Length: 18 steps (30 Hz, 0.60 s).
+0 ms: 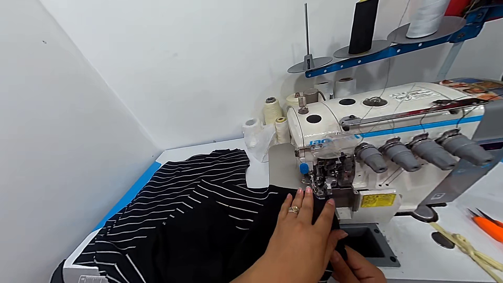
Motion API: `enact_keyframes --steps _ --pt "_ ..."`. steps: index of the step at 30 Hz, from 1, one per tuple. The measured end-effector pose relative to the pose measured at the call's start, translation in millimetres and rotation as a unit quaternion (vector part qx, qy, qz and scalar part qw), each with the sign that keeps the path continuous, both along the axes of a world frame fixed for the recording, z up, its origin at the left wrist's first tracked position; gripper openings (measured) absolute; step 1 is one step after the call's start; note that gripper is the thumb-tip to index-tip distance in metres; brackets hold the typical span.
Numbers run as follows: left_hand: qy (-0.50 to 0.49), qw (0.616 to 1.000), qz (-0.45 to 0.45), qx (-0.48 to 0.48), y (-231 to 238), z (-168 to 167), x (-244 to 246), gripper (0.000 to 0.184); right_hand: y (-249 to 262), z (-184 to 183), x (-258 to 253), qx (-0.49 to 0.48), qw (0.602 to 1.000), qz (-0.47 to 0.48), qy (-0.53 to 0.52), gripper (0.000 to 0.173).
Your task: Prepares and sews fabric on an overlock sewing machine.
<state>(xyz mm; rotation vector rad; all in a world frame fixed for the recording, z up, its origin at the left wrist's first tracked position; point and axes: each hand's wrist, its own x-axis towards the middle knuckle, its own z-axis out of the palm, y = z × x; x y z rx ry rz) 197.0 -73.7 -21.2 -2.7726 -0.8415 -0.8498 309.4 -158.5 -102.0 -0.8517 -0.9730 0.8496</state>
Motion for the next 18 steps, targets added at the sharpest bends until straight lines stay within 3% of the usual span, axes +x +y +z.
enact_keyframes --steps 4,9,14,18 --pt "0.011 0.999 -0.009 -0.037 -1.1 6.4 -4.8 0.046 3.1 5.6 -1.9 -0.001 1.000 -0.003 0.010 0.023" --pt "-0.050 0.997 -0.040 0.049 -11.6 1.7 -13.2 0.026 16.5 22.6 -0.7 -0.036 0.999 -0.036 0.013 0.023" --pt "-0.051 0.997 -0.060 -0.025 5.2 9.9 -20.6 0.030 19.8 29.9 0.2 -0.057 0.998 -0.029 -0.011 0.014" --pt "-0.059 0.990 -0.086 -0.090 46.0 17.8 -21.9 0.028 12.2 25.3 1.8 -0.102 0.988 0.051 -0.105 0.005"
